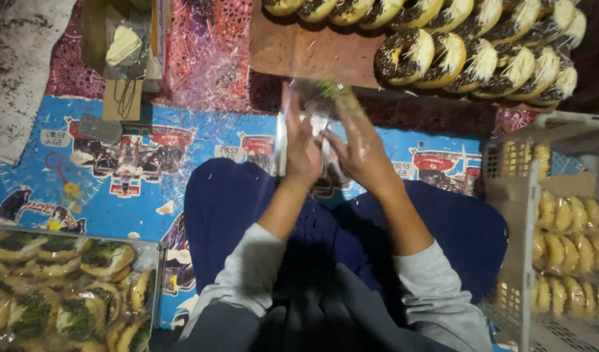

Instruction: The person sits on the floor and individually places pastries into clear plastic bags. They seal each bag and place it into a white plastic crate. The person repeats this process for multiple pastries.

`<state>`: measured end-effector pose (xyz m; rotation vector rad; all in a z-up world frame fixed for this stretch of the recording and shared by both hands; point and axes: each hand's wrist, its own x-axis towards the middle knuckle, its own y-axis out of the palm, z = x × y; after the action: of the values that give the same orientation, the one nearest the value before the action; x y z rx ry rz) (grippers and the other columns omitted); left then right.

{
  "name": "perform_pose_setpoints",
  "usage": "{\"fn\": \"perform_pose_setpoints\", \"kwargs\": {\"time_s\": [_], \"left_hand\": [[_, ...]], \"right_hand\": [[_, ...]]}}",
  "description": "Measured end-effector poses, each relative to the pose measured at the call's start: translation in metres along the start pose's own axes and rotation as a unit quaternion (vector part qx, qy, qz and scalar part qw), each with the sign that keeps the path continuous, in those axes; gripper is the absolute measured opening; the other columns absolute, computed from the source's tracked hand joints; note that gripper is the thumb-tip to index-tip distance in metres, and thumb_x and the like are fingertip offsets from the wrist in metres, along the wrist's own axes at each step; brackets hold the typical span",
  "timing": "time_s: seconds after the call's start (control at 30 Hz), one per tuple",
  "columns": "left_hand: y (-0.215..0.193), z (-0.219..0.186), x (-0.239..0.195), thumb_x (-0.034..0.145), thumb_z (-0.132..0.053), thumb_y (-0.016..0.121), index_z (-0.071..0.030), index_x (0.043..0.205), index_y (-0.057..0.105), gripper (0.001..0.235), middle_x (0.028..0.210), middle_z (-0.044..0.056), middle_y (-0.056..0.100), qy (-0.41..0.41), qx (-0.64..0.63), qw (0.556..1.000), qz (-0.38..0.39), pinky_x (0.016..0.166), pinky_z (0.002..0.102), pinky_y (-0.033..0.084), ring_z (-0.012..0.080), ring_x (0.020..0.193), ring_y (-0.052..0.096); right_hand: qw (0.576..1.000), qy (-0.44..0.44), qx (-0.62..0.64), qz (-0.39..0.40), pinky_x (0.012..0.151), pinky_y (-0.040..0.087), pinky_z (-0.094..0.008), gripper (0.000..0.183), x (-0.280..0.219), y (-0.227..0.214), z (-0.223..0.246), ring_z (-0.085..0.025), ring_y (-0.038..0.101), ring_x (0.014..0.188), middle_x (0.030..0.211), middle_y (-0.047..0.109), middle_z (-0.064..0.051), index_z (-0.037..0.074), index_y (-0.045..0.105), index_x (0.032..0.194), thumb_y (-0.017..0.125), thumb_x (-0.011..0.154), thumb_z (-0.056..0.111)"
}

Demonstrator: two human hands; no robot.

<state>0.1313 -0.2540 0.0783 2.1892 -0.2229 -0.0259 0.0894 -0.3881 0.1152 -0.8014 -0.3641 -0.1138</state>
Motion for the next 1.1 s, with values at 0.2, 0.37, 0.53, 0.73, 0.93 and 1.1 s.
{"fn": "perform_pose_setpoints", "kwargs": {"time_s": [0.2, 0.37, 0.53, 0.73, 0.93, 1.1], "left_hand": [[-0.037, 0.052, 0.056, 0.099, 0.008, 0.063, -0.007, 0.113, 0.062, 0.021, 0.116, 0.010, 0.063, -0.159, -0.160, 0.973, 0.040, 0.098, 0.044, 0.051, 0.0235, 0.105, 0.064], [-0.033, 0.056, 0.061, 0.094, -0.006, 0.062, -0.017, 0.112, 0.063, 0.021, 0.112, 0.006, 0.064, -0.169, -0.204, 0.960, -0.086, 0.095, 0.051, 0.057, 0.0225, 0.097, 0.066], [-0.009, 0.064, 0.069, 0.097, -0.008, 0.059, -0.013, 0.131, 0.063, 0.034, 0.120, 0.010, 0.065, -0.203, -0.236, 0.950, -0.014, 0.079, 0.046, 0.053, 0.0246, 0.098, 0.065], [-0.034, 0.080, 0.075, 0.097, 0.006, 0.054, -0.010, 0.124, 0.060, 0.032, 0.114, 0.007, 0.065, -0.159, -0.208, 0.964, -0.042, 0.107, 0.051, 0.054, 0.0265, 0.111, 0.066], [-0.041, 0.068, 0.083, 0.099, -0.012, 0.057, -0.011, 0.107, 0.064, 0.012, 0.103, 0.009, 0.069, -0.206, -0.258, 0.938, -0.107, 0.101, 0.055, 0.054, 0.0318, 0.104, 0.067], [-0.056, 0.056, 0.078, 0.112, -0.031, 0.054, -0.005, 0.114, 0.065, 0.028, 0.112, 0.015, 0.069, -0.200, -0.280, 0.933, -0.102, 0.106, 0.050, 0.049, 0.0312, 0.109, 0.066]], "right_hand": [[0.997, -0.003, -0.024, 0.077, 0.100, 0.053, -0.041, 0.033, 0.016, -0.044, -0.012, -0.035, 0.063, 0.121, 0.131, 0.065, -0.023, 0.011, 0.074, 0.118, 0.079, 0.085, 0.016], [0.987, 0.155, -0.034, 0.026, 0.092, 0.058, -0.037, 0.026, 0.051, -0.119, -0.051, -0.025, 0.076, 0.099, 0.109, 0.078, -0.011, 0.009, 0.075, 0.118, 0.081, 0.094, 0.013], [0.991, -0.128, -0.024, 0.011, 0.097, 0.054, -0.043, 0.042, 0.044, -0.064, -0.018, -0.039, 0.063, 0.120, 0.133, 0.062, -0.029, -0.007, 0.063, 0.127, 0.071, 0.087, 0.003], [0.959, 0.237, -0.073, 0.135, 0.103, 0.058, -0.037, 0.044, 0.039, -0.103, -0.073, -0.024, 0.074, 0.113, 0.126, 0.077, -0.011, 0.016, 0.075, 0.127, 0.084, 0.087, 0.030], [0.934, 0.134, -0.314, 0.109, 0.104, 0.008, -0.079, 0.119, 0.062, -0.112, -0.179, -0.057, 0.016, 0.145, 0.161, 0.023, -0.035, 0.007, 0.056, 0.154, 0.100, 0.048, 0.042], [0.952, 0.091, -0.291, 0.038, 0.116, 0.013, -0.076, 0.088, 0.050, -0.100, -0.144, -0.046, 0.033, 0.152, 0.161, 0.044, -0.024, 0.009, 0.062, 0.141, 0.099, 0.065, 0.033]]}}
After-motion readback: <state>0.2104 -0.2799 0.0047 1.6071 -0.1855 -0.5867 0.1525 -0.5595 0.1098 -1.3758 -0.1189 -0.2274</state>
